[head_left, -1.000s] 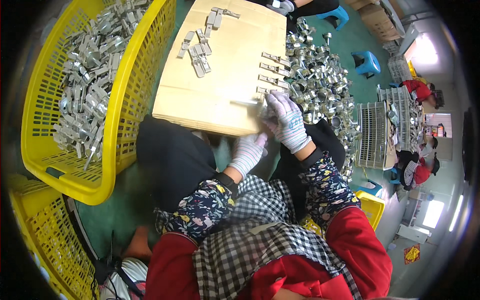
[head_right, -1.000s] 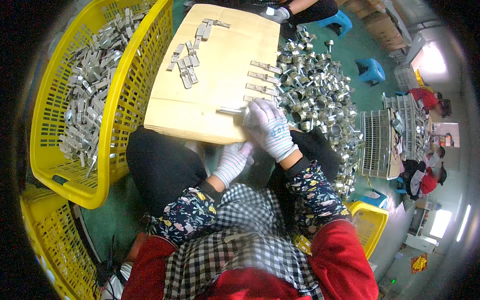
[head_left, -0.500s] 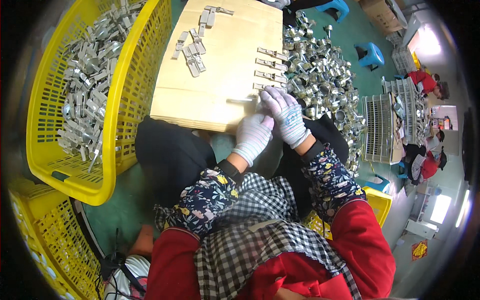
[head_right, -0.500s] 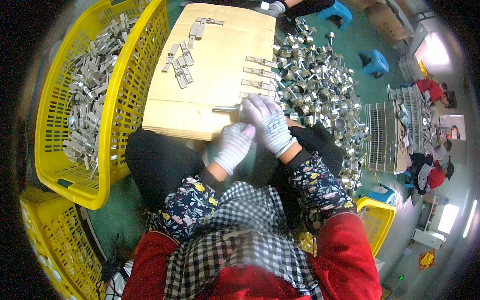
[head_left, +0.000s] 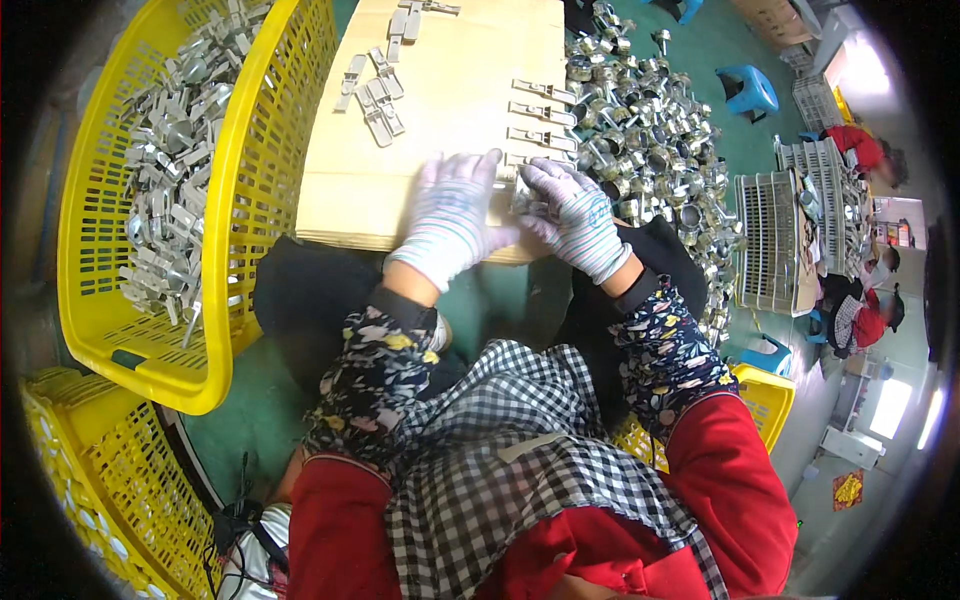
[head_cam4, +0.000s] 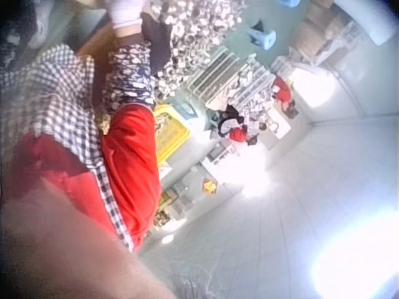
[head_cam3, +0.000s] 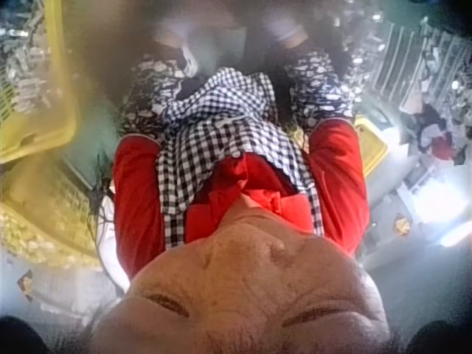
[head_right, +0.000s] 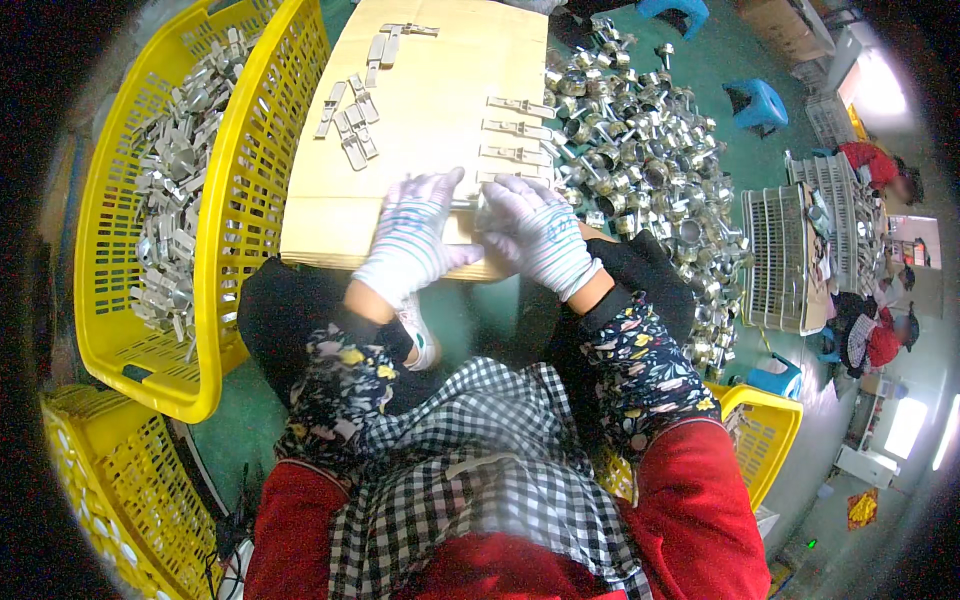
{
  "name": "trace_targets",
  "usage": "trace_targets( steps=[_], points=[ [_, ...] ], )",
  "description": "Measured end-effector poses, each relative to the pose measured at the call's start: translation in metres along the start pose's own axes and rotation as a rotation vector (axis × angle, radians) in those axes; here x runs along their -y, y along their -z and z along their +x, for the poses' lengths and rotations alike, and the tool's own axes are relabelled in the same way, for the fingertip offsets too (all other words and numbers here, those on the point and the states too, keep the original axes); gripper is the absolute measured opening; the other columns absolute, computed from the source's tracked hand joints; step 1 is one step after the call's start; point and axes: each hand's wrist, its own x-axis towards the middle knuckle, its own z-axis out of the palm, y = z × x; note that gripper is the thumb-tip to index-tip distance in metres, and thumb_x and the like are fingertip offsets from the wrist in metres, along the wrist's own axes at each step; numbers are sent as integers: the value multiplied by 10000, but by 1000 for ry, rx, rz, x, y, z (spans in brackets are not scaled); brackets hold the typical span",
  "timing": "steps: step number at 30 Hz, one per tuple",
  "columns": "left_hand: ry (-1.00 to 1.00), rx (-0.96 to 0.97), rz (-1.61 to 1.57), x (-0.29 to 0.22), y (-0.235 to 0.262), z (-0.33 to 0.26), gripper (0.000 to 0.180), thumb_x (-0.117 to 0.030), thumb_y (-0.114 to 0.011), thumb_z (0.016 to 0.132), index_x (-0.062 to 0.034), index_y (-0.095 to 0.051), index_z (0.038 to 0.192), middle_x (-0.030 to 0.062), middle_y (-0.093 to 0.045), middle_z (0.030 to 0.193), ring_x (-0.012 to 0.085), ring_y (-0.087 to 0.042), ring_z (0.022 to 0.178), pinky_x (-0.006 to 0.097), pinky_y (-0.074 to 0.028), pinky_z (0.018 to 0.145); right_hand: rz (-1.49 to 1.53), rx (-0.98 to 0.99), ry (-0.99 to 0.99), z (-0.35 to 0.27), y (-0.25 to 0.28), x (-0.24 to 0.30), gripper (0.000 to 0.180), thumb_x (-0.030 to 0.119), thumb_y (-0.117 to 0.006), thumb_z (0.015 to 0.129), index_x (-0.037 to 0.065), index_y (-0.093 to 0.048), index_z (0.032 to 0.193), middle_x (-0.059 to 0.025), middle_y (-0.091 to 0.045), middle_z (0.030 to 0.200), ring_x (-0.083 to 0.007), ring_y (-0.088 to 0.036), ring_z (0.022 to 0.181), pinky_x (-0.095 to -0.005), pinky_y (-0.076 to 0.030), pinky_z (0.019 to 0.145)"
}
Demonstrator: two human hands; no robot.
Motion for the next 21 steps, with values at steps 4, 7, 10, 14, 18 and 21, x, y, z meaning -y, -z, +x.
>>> trace_targets(
  steps=[4,7,10,14,18,21],
  points=[
    [22,142,-11,-3,-15,6,654,-380,-693,614,-78,-453,1141,125,-499,1089,282,-426,1068,402,-273,951,77,-28,-12,-1,1,-4,491,182,-691,629,78,-532,1082,-128,-546,1064,-317,-514,963,-381,-408,843],
    [24,136,-23,0,-21,8,578,-386,-675,633,-83,-487,1089,107,-525,1033,274,-456,1009,401,-299,920,198,-48,-65,-2,-2,-9,402,197,-677,667,66,-574,1033,-131,-566,1033,-313,-522,950,-367,-406,843],
    [-26,88,-47,2,-21,8,540,-405,-650,657,-84,-503,1065,98,-541,1000,271,-468,986,407,-317,899,303,-80,-129,0,-2,-3,319,228,-641,718,53,-605,982,-129,-585,999,-299,-531,939,-361,-402,840],
    [-19,200,17,-3,-15,16,508,-462,-590,697,-74,-532,1019,119,-554,957,286,-497,949,408,-350,865,283,-111,-139,-2,-4,-7,261,163,-627,743,6,-619,952,-154,-600,974,-274,-560,931,-346,-432,813],
    [-105,366,47,0,-5,28,513,-510,-516,739,-49,-553,961,158,-575,915,310,-542,883,407,-404,806,276,-241,-137,-2,-7,-1,250,187,-623,756,-2,-620,918,-152,-608,947,-273,-571,901,-343,-439,797],
    [-125,505,8,8,-6,39,532,-528,-468,764,-54,-547,993,184,-588,911,326,-566,847,410,-433,765,350,-242,-207,-3,-12,-4,323,274,-610,762,14,-600,954,-151,-599,944,-292,-554,911,-360,-426,806]
  ],
)
